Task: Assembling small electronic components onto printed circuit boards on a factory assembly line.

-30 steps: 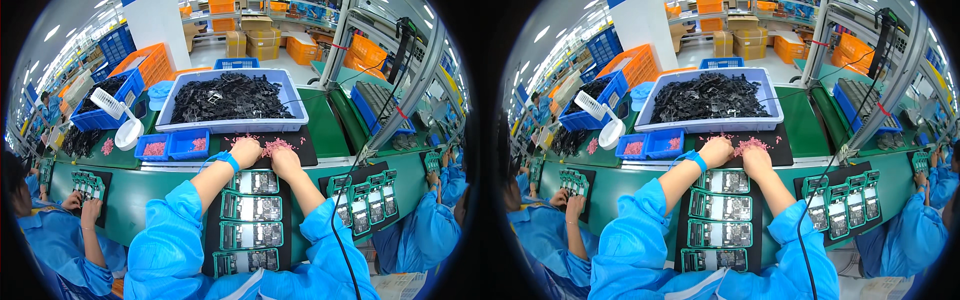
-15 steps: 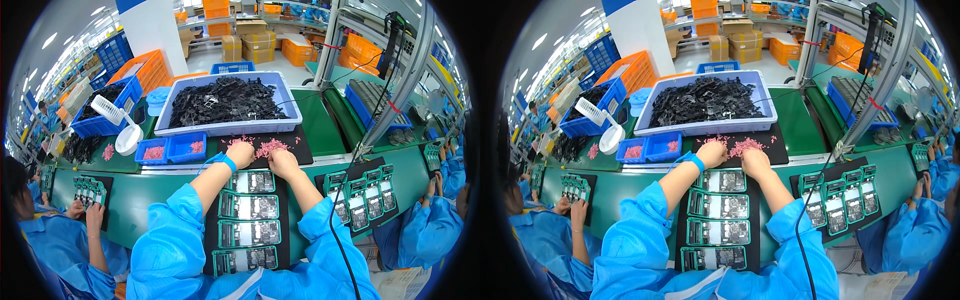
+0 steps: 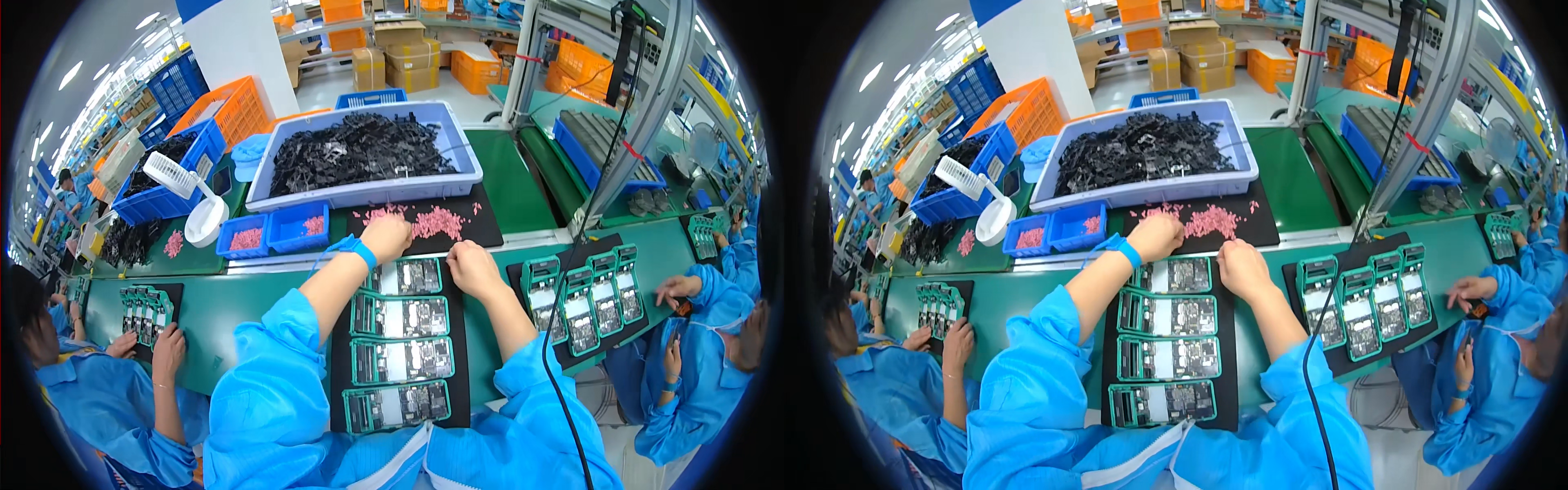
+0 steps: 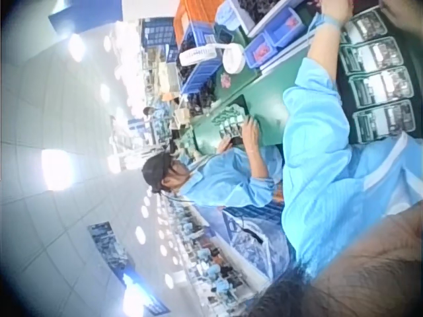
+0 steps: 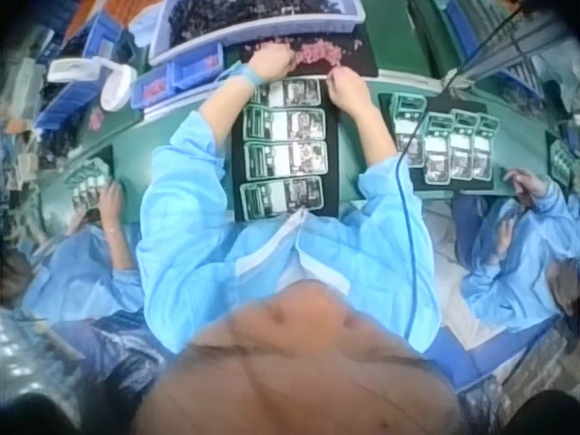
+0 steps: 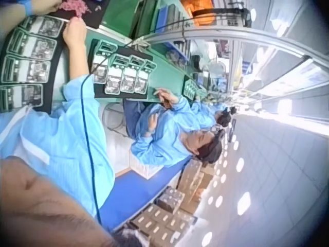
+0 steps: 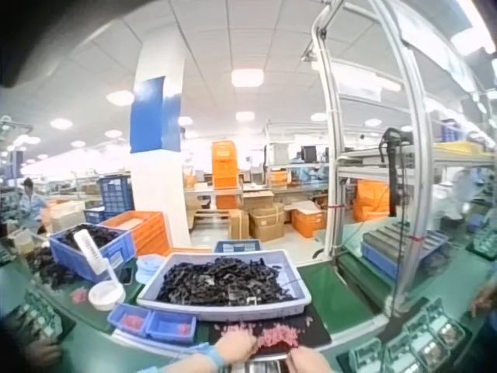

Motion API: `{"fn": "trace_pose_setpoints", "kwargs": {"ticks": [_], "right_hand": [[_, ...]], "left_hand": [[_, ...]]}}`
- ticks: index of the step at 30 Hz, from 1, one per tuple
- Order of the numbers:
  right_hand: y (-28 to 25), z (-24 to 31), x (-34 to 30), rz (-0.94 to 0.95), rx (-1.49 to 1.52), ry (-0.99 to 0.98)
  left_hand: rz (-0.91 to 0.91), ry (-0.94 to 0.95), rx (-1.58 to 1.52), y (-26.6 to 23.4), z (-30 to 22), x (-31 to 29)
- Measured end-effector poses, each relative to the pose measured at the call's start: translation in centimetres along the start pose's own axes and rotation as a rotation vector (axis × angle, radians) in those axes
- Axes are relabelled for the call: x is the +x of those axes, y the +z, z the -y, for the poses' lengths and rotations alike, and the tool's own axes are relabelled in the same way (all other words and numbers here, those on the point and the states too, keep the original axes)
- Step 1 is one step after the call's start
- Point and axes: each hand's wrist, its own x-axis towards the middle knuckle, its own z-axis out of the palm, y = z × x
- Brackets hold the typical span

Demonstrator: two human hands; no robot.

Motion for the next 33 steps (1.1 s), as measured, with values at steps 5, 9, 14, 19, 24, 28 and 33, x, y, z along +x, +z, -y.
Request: {"fn": "trace_pose_setpoints", "kwargs": {"ticks": [5, 9, 14, 19, 24, 28, 33], "right_hand": [[-0.8, 0.6, -5.6, 0.055, 0.102, 0.044], [-1.1, 1.4, -8.8, 0.073, 0.156, 0.044], [-1.5, 2.6, -10.2, 0.011, 0.177, -0.091], [-1.0, 4.6, -10.7, 0.030, 0.169, -0.365], [-0.8, 5.3, -10.2, 0.071, 0.100, -0.458], [-0.9, 5.5, -9.9, 0.100, -0.052, -0.546], [-1.5, 6.1, -10.1, 0.099, -0.174, -0.625]], "left_hand": [[-0.065, 0.197, -0.285, -3.6, -4.4, -3.3], [0.027, 0.289, -0.376, -4.6, -8.3, -6.9], [0.053, 0.295, -0.410, -4.0, -11.5, -10.8], [0.023, 0.214, -0.361, -3.9, -11.8, -12.5], [-0.018, 0.093, -0.381, -5.0, -11.8, -14.1], [-0.027, 0.075, -0.357, -5.4, -12.1, -15.4], [-0.034, 0.146, -0.377, -5.1, -13.6, -16.8]]}}
